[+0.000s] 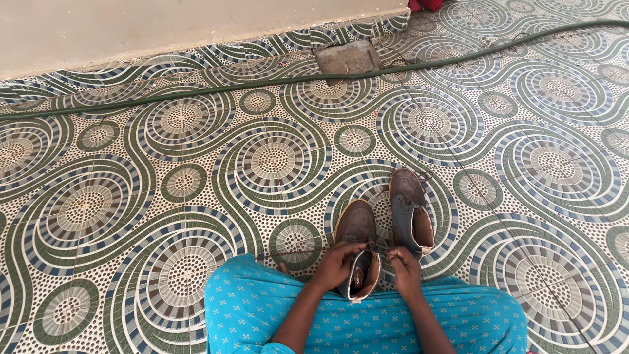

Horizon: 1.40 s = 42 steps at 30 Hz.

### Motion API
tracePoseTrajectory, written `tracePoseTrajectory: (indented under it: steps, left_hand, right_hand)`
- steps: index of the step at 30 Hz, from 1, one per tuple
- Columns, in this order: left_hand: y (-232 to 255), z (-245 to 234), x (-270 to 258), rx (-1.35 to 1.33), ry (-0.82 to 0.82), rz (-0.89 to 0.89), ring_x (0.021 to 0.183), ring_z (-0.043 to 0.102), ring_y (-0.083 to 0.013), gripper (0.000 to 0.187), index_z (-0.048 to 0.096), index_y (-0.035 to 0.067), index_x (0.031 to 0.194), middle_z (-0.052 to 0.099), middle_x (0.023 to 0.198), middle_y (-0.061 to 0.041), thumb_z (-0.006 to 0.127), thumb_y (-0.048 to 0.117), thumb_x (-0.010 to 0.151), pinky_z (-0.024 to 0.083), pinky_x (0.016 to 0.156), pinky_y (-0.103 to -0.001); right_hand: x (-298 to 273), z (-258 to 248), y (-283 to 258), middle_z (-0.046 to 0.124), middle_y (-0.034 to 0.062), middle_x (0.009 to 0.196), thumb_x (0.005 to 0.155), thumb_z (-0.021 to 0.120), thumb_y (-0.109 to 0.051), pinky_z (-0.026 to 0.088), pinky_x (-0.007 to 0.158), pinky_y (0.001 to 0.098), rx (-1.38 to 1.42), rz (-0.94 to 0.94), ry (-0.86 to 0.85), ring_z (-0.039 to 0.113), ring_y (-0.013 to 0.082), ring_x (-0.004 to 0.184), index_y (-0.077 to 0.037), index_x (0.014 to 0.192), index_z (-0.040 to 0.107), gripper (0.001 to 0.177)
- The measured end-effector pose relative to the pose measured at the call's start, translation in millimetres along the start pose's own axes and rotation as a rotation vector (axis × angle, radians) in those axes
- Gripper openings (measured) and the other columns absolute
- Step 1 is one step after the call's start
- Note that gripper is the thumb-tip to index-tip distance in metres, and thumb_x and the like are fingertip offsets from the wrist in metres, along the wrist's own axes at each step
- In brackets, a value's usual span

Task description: The person sits on a patterned tile floor and repairs a brown leather shoe by hand. They thread a long shoelace through the eyelets, pull it tight, and tie a knot to secure the lacing.

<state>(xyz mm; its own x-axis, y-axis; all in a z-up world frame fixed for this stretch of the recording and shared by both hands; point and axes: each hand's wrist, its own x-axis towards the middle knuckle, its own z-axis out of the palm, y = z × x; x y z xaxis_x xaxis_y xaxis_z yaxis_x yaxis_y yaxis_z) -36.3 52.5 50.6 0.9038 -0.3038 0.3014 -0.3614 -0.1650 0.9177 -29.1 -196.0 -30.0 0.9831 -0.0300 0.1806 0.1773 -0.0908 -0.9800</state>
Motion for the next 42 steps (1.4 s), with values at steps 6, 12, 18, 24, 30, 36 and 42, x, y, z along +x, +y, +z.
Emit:
tracePoseTrajectory:
  steps: [6, 12, 18, 24, 30, 36, 42]
  left_hand:
    - [2, -2, 3, 0.101, -0.106, -0.147, 0.099, 0.073, -0.0257, 0.046, 0.078, 0.015, 0.119, 0.073, 0.114, -0.009, 0.064, -0.011, 0.084, 0.058, 0.081, -0.037]
    - [-7, 2, -2, 0.192, -0.183, -0.114, 0.106, 0.07, -0.0277, 0.051, 0.082, 0.017, 0.109, 0.07, 0.113, -0.009, 0.058, -0.015, 0.077, 0.058, 0.091, -0.039]
    - [-7, 7, -6, 0.306, -0.195, -0.069, 0.11, 0.066, -0.0303, 0.052, 0.081, 0.017, 0.11, 0.069, 0.116, -0.009, 0.055, -0.015, 0.078, 0.054, 0.098, -0.042]
    - [0, 5, -5, 0.285, -0.127, -0.041, 0.102, 0.07, -0.0319, 0.045, 0.081, 0.011, 0.105, 0.074, 0.109, -0.011, 0.057, -0.014, 0.077, 0.057, 0.09, -0.043]
    - [0, 1, -3, 0.288, 0.188, -0.066, 0.094, 0.072, -0.0338, 0.039, 0.08, 0.006, 0.101, 0.074, 0.102, -0.015, 0.057, -0.014, 0.076, 0.059, 0.084, -0.043]
    - [-26, 0, -3, 0.343, 0.379, -0.262, 0.094, 0.072, -0.0357, 0.031, 0.072, 0.004, 0.107, 0.071, 0.105, -0.017, 0.061, -0.007, 0.081, 0.058, 0.083, -0.045]
    - [-41, 6, -10, 0.503, 0.332, -0.352, 0.098, 0.067, -0.0403, 0.027, 0.07, 0.007, 0.114, 0.068, 0.107, -0.019, 0.071, 0.014, 0.088, 0.056, 0.084, -0.049]
  right_hand:
    - [3, -2, -23, 0.072, 0.013, 0.113, 0.09, 0.046, -0.005, 0.047, 0.089, 0.0311, 0.287, 0.057, -0.051, 0.063, 0.0176, 0.099, 0.004, 0.085, 0.061, 0.018]
    - [4, -5, -29, 0.069, 0.018, 0.094, 0.099, 0.046, -0.016, 0.054, 0.093, 0.0407, 0.678, 0.172, 0.046, 0.068, 0.0255, 0.094, -0.003, 0.089, 0.056, 0.02]
    - [5, -8, -20, 0.058, 0.006, 0.072, 0.104, 0.05, -0.024, 0.052, 0.066, 0.0375, 0.639, 0.273, 0.135, 0.055, 0.0174, 0.064, -0.008, 0.089, 0.055, 0.022]
    - [7, -5, -15, 0.051, 0.0039, 0.058, 0.102, 0.054, -0.026, 0.034, 0.044, 0.0321, 0.353, 0.494, 0.127, 0.04, 0.013, 0.046, -0.007, 0.082, 0.058, 0.028]
    - [4, 6, -3, 0.06, 0.0093, 0.056, 0.097, 0.055, -0.021, 0.04, 0.046, 0.0362, -0.234, 0.512, -0.072, 0.054, 0.0172, 0.047, -0.001, 0.075, 0.065, 0.031]
    - [0, 2, 9, 0.067, 0.026, 0.067, 0.083, 0.063, -0.015, 0.053, 0.063, 0.0494, -0.589, 0.192, -0.223, 0.069, 0.0403, 0.064, 0.005, 0.079, 0.07, 0.022]
    - [0, -5, 12, 0.073, 0.0263, 0.088, 0.078, 0.071, -0.024, 0.056, 0.081, 0.0518, -0.841, 0.234, -0.367, 0.071, 0.0447, 0.09, 0.0, 0.085, 0.076, 0.025]
